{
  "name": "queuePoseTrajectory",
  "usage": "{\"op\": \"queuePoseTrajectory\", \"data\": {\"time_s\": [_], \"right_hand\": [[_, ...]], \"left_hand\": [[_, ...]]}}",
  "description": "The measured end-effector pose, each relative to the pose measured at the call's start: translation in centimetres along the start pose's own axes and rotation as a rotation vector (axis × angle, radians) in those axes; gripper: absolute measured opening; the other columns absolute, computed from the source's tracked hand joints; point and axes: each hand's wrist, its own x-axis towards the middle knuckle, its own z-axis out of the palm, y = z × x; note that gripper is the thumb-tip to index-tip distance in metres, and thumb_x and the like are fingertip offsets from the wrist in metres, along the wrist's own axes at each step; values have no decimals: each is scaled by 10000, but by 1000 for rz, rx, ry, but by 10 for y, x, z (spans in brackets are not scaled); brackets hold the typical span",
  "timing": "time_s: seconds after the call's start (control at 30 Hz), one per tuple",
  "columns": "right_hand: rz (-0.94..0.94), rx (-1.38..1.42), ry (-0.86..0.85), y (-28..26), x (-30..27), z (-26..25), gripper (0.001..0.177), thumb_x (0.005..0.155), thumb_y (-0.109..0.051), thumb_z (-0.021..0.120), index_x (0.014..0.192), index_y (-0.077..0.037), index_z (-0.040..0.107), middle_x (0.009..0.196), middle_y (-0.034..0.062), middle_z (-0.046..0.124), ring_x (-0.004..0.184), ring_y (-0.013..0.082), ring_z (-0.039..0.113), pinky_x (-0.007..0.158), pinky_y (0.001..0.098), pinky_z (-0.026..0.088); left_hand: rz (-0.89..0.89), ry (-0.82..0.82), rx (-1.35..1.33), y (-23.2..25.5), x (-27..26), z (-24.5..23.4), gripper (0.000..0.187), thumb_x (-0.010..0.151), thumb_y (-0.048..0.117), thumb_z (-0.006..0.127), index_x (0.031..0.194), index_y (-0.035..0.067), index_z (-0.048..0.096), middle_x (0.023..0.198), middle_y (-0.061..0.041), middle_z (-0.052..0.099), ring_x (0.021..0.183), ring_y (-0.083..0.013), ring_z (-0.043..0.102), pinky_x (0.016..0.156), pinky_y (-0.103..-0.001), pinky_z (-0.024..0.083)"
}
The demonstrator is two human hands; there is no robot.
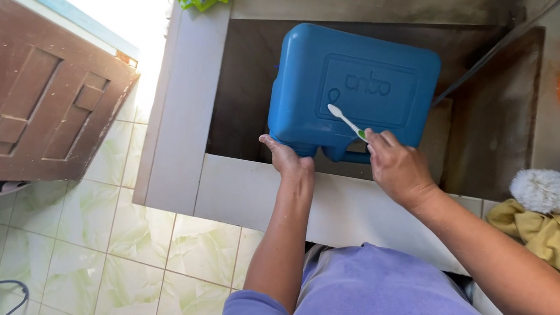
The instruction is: Cleaning and rinsing a blue plastic water jug and its cap.
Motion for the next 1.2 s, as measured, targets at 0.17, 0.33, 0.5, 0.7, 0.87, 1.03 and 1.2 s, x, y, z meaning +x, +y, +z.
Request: {"op": "queuePoseTrajectory", "data": {"time_s": [0.17, 0.33, 0.5, 0.7, 0.87, 1.03, 1.2], "right_hand": [[-52, 96, 17, -17, 9, 8, 350, 984, -81, 609, 1323, 4, 622, 1060, 152, 693, 681, 292, 698, 567, 398, 592], [-135, 56, 10, -35, 14, 31, 362, 924, -107, 629, 1266, 12, 607, 1032, 171, 707, 688, 341, 705, 579, 439, 589], [-56, 108, -39, -56, 23, 38, 256, 999, -130, 608, 1226, -18, 574, 987, 171, 704, 713, 368, 705, 615, 457, 583], [-172, 123, -32, -63, 21, 36, 385, 929, -121, 613, 1280, 26, 557, 984, 185, 706, 702, 351, 717, 596, 444, 590], [-92, 90, -42, -61, 15, 41, 365, 972, -137, 618, 1300, 17, 573, 984, 187, 715, 713, 360, 717, 613, 453, 590], [-68, 62, -98, -57, 16, 38, 354, 956, -158, 618, 1278, -13, 584, 963, 190, 716, 712, 367, 716, 624, 460, 591], [-133, 78, -45, -65, 21, 32, 292, 978, -132, 604, 1236, 3, 575, 998, 199, 716, 713, 366, 719, 592, 457, 586]], "left_hand": [[42, 42, -36, 16, 4, -9, 889, 962, 743, 254, 1583, 108, 303, 1623, -161, 383, 1459, -394, 414, 1213, -542, 327], [65, 61, -131, 40, -7, -7, 882, 978, 731, 243, 1584, 96, 325, 1621, -166, 378, 1464, -404, 412, 1217, -559, 326], [70, 16, -195, 35, 10, -23, 872, 975, 723, 178, 1586, 125, 346, 1620, -168, 380, 1459, -407, 400, 1203, -578, 317], [50, 37, -205, 41, -5, -19, 851, 981, 729, 168, 1593, 159, 322, 1623, -149, 377, 1465, -407, 401, 1212, -571, 321], [55, 26, -211, 40, 5, -21, 860, 981, 725, 157, 1589, 148, 350, 1608, -160, 407, 1445, -413, 421, 1192, -583, 335], [49, 64, -200, 43, -4, -18, 843, 981, 720, 164, 1588, 160, 331, 1610, -154, 406, 1450, -409, 427, 1197, -582, 344], [41, 34, -229, 45, -4, -19, 844, 982, 719, 174, 1583, 151, 345, 1601, -158, 413, 1437, -418, 437, 1188, -586, 360]]}}
